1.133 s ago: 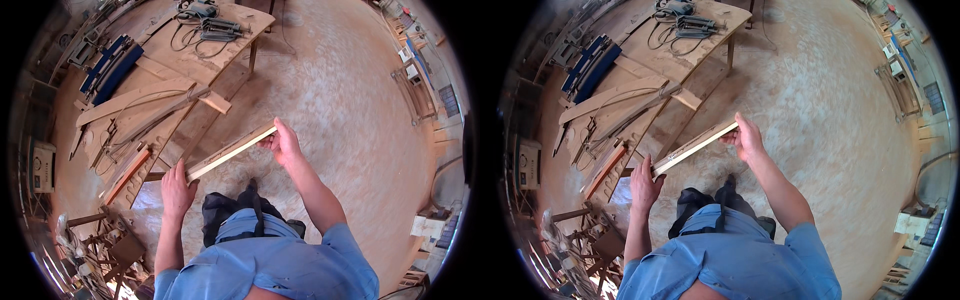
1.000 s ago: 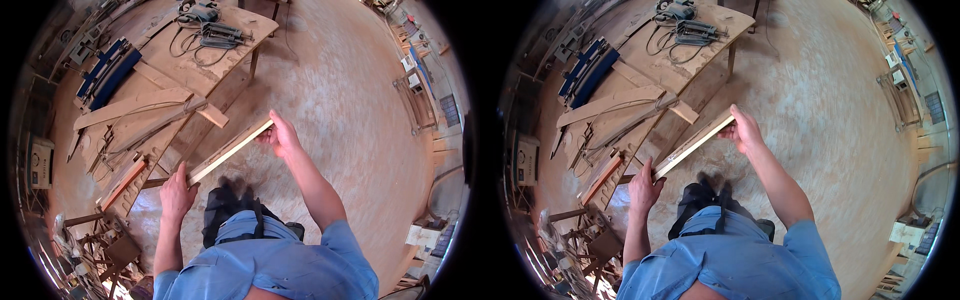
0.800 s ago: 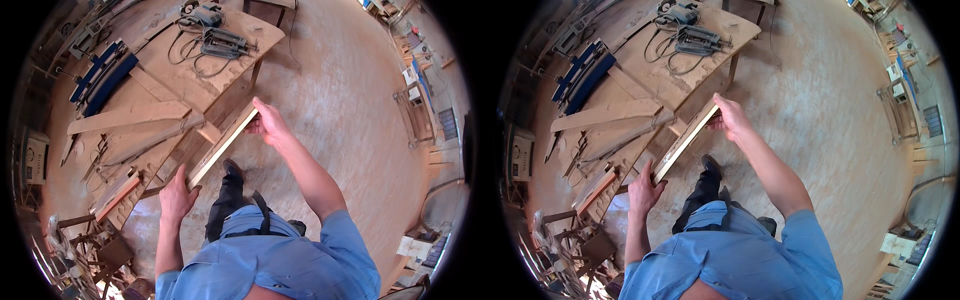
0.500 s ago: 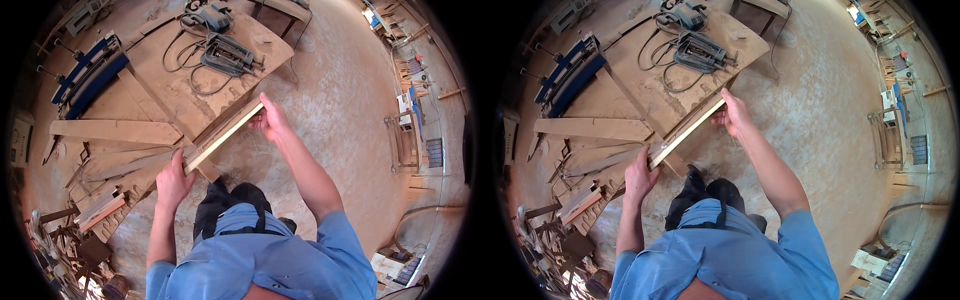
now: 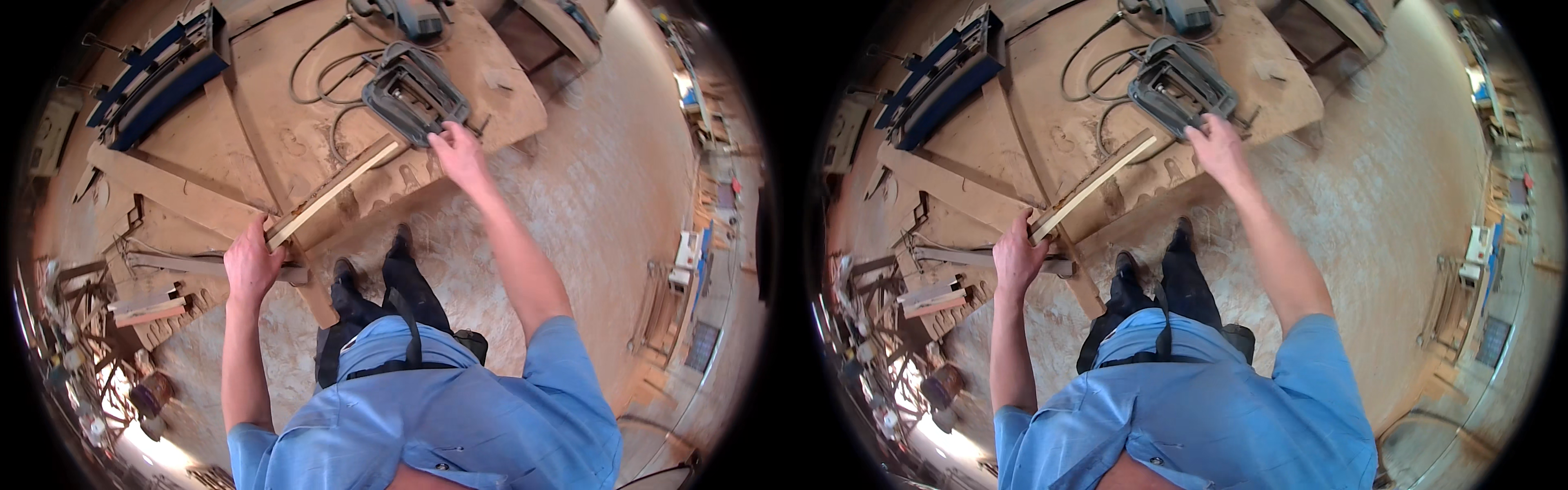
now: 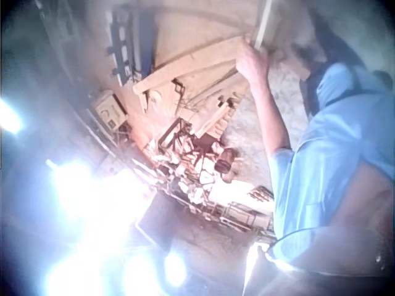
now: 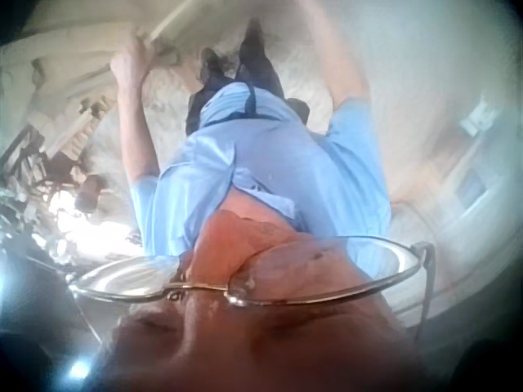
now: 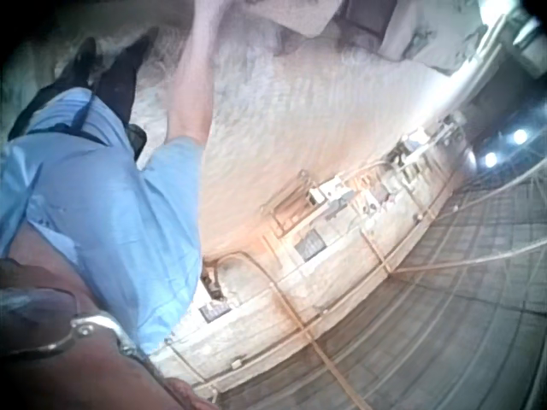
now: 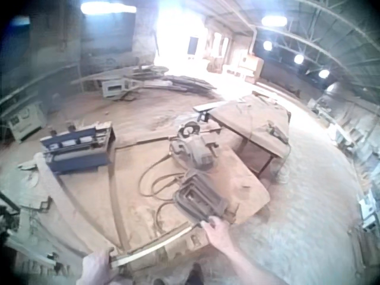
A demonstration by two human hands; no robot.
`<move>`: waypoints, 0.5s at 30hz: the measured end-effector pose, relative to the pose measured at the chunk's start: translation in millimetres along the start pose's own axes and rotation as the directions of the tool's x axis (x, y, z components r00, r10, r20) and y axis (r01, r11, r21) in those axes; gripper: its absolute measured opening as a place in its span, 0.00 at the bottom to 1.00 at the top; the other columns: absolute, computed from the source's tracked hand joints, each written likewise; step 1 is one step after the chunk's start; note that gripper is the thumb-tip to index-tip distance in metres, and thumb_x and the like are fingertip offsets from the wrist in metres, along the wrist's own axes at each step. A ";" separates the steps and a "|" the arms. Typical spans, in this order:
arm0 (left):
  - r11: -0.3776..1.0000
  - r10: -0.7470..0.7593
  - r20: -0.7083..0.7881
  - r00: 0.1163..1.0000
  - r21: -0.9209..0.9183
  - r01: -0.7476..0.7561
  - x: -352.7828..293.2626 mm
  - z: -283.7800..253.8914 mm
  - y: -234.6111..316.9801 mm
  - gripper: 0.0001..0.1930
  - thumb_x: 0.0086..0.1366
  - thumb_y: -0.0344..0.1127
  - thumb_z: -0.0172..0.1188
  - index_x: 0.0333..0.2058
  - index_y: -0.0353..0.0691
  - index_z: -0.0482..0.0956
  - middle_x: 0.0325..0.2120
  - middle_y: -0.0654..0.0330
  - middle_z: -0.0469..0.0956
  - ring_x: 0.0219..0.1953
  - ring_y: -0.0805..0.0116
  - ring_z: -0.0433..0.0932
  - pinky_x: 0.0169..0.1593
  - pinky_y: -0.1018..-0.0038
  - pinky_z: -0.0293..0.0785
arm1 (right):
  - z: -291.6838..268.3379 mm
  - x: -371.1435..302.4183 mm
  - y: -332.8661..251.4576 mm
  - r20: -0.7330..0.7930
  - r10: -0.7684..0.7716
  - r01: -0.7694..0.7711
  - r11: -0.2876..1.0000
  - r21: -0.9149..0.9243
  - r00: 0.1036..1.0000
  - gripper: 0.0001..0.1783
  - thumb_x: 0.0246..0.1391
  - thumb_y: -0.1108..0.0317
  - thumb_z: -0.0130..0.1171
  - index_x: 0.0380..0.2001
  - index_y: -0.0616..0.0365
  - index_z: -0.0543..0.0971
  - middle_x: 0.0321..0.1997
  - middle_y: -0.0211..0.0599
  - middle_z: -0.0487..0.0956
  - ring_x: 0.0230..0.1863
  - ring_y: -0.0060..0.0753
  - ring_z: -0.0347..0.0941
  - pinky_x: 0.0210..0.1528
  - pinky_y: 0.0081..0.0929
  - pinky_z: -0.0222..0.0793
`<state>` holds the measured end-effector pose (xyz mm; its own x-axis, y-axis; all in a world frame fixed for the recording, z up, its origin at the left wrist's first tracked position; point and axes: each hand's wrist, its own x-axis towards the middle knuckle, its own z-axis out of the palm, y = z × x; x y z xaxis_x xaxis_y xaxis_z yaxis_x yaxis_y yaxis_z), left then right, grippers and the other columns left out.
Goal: The person applies glue from a white bottle to thin wooden sticks using a small applicator, then presses the sticks onto a larger wooden piece. They repeat this process for additional sticks and finally secure the assembly with two C-clamps on a workbench.
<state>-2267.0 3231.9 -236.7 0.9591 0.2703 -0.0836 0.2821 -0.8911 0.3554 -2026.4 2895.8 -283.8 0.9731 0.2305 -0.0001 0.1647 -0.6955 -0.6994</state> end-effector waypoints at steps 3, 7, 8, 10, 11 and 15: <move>0.992 -0.089 0.022 0.996 0.090 0.087 16.1 11.2 0.7 0.26 0.51 0.37 0.65 0.51 0.41 0.75 0.33 0.49 0.82 0.37 0.49 0.82 0.41 0.58 0.77 | -20.7 32.7 38.0 0.003 -0.175 0.167 0.931 -0.324 0.984 0.31 0.56 0.54 0.63 0.57 0.63 0.74 0.54 0.57 0.76 0.52 0.59 0.74 0.56 0.47 0.70; 0.983 -0.128 0.037 0.991 0.137 0.122 32.1 22.2 -1.8 0.24 0.54 0.39 0.64 0.50 0.41 0.75 0.32 0.49 0.83 0.35 0.48 0.82 0.40 0.57 0.78 | -27.6 56.6 49.5 0.174 -0.054 0.110 0.937 -0.332 0.983 0.30 0.58 0.53 0.62 0.59 0.58 0.72 0.53 0.59 0.74 0.53 0.60 0.74 0.54 0.49 0.71; 0.982 -0.149 0.054 0.987 0.126 0.142 35.3 22.3 0.5 0.23 0.54 0.39 0.64 0.50 0.41 0.75 0.31 0.49 0.83 0.35 0.48 0.82 0.40 0.57 0.78 | -28.7 60.3 49.4 0.182 -0.040 0.100 0.937 -0.334 0.983 0.30 0.58 0.53 0.62 0.59 0.57 0.72 0.52 0.59 0.75 0.52 0.61 0.74 0.54 0.49 0.71; 0.972 -0.229 0.124 0.966 0.091 0.219 43.8 20.5 7.2 0.24 0.54 0.39 0.65 0.50 0.42 0.75 0.33 0.49 0.83 0.36 0.47 0.82 0.41 0.56 0.77 | -32.5 64.6 48.5 0.210 -0.004 0.079 0.933 -0.352 0.978 0.30 0.58 0.53 0.61 0.60 0.55 0.72 0.50 0.59 0.76 0.51 0.62 0.74 0.53 0.50 0.72; 0.959 -0.284 0.177 0.942 0.070 0.276 49.6 15.5 12.2 0.24 0.54 0.39 0.65 0.51 0.42 0.74 0.35 0.49 0.83 0.38 0.46 0.82 0.43 0.56 0.77 | -35.0 65.1 47.5 0.232 0.018 0.070 0.927 -0.368 0.973 0.29 0.59 0.53 0.61 0.60 0.54 0.71 0.49 0.59 0.76 0.51 0.62 0.75 0.53 0.50 0.72; 0.963 -0.271 0.171 0.947 0.039 0.268 55.6 17.2 0.9 0.22 0.54 0.40 0.67 0.48 0.41 0.76 0.30 0.49 0.83 0.35 0.47 0.82 0.40 0.56 0.77 | -35.4 71.9 47.7 0.349 0.072 0.048 0.946 -0.322 0.934 0.28 0.60 0.55 0.60 0.61 0.54 0.70 0.46 0.61 0.79 0.50 0.60 0.76 0.52 0.51 0.72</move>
<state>-2213.0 3239.8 -257.1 0.8358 0.4355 -0.3344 0.5299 -0.7993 0.2834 -1942.8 2855.0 -291.9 0.8645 0.4031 -0.3002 0.2539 -0.8657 -0.4314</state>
